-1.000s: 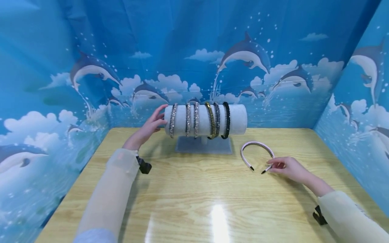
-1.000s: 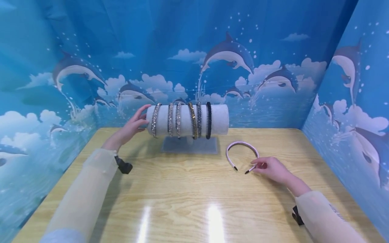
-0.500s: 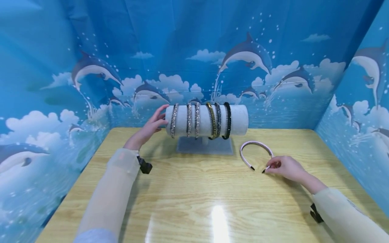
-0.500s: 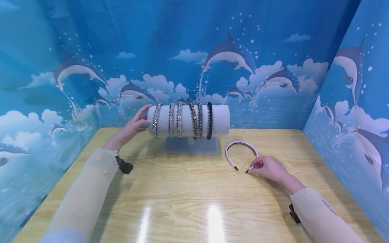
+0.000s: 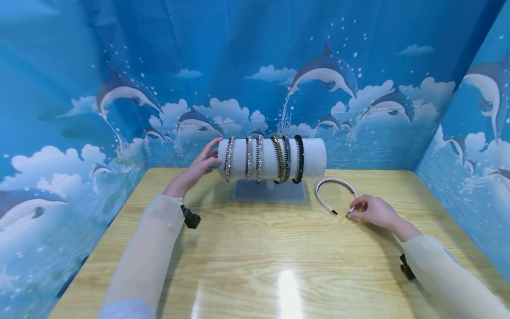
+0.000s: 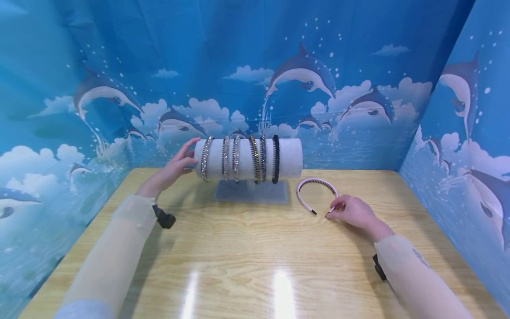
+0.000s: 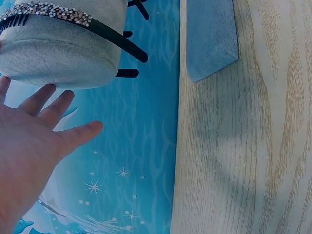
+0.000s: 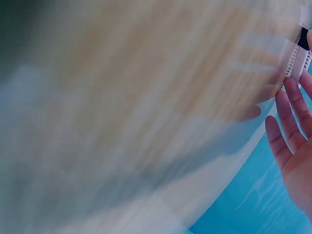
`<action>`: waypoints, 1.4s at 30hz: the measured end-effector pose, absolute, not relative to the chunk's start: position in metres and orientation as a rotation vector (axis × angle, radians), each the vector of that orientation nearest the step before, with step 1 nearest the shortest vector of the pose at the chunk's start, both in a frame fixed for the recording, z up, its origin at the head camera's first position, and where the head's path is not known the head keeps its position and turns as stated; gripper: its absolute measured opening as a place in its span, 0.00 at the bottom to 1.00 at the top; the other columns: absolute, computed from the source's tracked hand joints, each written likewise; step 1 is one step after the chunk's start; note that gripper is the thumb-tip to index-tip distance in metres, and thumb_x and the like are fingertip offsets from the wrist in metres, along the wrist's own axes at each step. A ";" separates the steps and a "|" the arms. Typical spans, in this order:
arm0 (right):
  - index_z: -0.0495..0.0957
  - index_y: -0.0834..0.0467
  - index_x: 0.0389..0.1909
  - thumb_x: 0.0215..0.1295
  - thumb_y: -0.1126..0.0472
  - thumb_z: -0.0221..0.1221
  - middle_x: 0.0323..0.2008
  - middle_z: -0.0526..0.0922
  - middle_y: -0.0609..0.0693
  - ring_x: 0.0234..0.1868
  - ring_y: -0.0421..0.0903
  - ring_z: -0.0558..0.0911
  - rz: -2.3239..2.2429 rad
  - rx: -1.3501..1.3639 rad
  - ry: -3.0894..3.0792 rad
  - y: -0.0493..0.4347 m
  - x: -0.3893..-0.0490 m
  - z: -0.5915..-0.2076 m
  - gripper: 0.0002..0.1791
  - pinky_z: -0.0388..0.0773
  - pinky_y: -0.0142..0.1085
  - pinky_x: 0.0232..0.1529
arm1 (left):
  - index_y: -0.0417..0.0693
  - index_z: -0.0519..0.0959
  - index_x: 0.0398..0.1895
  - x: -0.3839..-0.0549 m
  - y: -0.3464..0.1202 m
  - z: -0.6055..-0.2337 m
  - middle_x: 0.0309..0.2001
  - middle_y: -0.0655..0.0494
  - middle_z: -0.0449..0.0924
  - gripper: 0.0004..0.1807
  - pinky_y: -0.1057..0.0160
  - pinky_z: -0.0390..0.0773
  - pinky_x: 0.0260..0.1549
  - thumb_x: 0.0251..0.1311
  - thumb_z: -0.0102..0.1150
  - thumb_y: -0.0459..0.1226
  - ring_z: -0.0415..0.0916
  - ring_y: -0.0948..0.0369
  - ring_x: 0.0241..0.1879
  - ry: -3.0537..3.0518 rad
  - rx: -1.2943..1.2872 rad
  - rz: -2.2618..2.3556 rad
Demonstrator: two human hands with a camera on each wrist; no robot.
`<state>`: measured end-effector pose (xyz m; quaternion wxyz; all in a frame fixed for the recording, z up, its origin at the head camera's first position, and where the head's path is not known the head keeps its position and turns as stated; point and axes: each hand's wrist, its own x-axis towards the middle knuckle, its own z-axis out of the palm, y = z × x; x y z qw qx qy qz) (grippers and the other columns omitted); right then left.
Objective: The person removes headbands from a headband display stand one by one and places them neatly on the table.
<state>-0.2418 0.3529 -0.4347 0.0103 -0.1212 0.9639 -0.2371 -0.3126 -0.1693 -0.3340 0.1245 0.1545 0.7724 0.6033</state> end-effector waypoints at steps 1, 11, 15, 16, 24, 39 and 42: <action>0.83 0.59 0.39 0.51 0.46 0.71 0.29 0.78 0.45 0.30 0.43 0.74 -0.739 -0.375 3.007 0.353 -0.244 -0.435 0.22 0.70 0.39 0.32 | 0.68 0.43 0.78 -0.313 -0.169 -0.334 0.77 0.51 0.42 0.37 0.34 0.46 0.64 0.70 0.46 0.43 0.42 0.48 0.74 2.250 0.452 1.760; 0.81 0.60 0.43 0.52 0.40 0.69 0.35 0.81 0.50 0.35 0.47 0.76 -0.707 -0.271 3.014 0.352 -0.260 -0.434 0.29 0.72 0.44 0.36 | 0.67 0.43 0.78 -0.314 -0.169 -0.336 0.77 0.49 0.42 0.37 0.33 0.45 0.64 0.70 0.46 0.43 0.43 0.47 0.74 2.248 0.451 1.767; 0.81 0.61 0.44 0.52 0.39 0.68 0.36 0.81 0.51 0.37 0.49 0.76 -0.697 -0.248 3.005 0.351 -0.262 -0.434 0.30 0.72 0.46 0.37 | 0.66 0.44 0.78 -0.315 -0.167 -0.338 0.77 0.49 0.43 0.38 0.33 0.45 0.64 0.69 0.47 0.43 0.44 0.46 0.73 2.245 0.444 1.775; 0.81 0.61 0.44 0.52 0.39 0.68 0.37 0.81 0.51 0.37 0.49 0.77 -0.696 -0.247 3.004 0.351 -0.262 -0.434 0.30 0.72 0.46 0.37 | 0.66 0.44 0.78 -0.316 -0.167 -0.338 0.77 0.49 0.44 0.38 0.33 0.45 0.64 0.69 0.47 0.44 0.44 0.46 0.73 2.246 0.442 1.775; 0.78 0.65 0.52 0.55 0.43 0.68 0.39 0.81 0.52 0.38 0.49 0.78 -0.780 -0.261 3.012 0.350 -0.259 -0.424 0.34 0.73 0.46 0.39 | 0.65 0.43 0.78 -0.314 -0.166 -0.337 0.77 0.48 0.43 0.38 0.33 0.45 0.64 0.70 0.47 0.43 0.44 0.46 0.73 2.250 0.461 1.778; 0.76 0.60 0.57 0.59 0.52 0.68 0.51 0.77 0.57 0.50 0.55 0.75 -1.117 -0.561 3.110 0.295 -0.258 -0.318 0.28 0.72 0.52 0.48 | 0.65 0.41 0.78 -0.316 -0.166 -0.339 0.76 0.45 0.41 0.39 0.32 0.45 0.63 0.68 0.44 0.42 0.43 0.44 0.73 2.262 0.459 1.780; 0.73 0.60 0.61 0.58 0.55 0.69 0.56 0.74 0.57 0.56 0.55 0.72 -1.128 -0.637 3.090 0.281 -0.263 -0.303 0.31 0.70 0.53 0.54 | 0.65 0.39 0.78 -0.317 -0.165 -0.339 0.77 0.45 0.39 0.39 0.31 0.44 0.63 0.68 0.44 0.41 0.42 0.44 0.73 2.251 0.459 1.785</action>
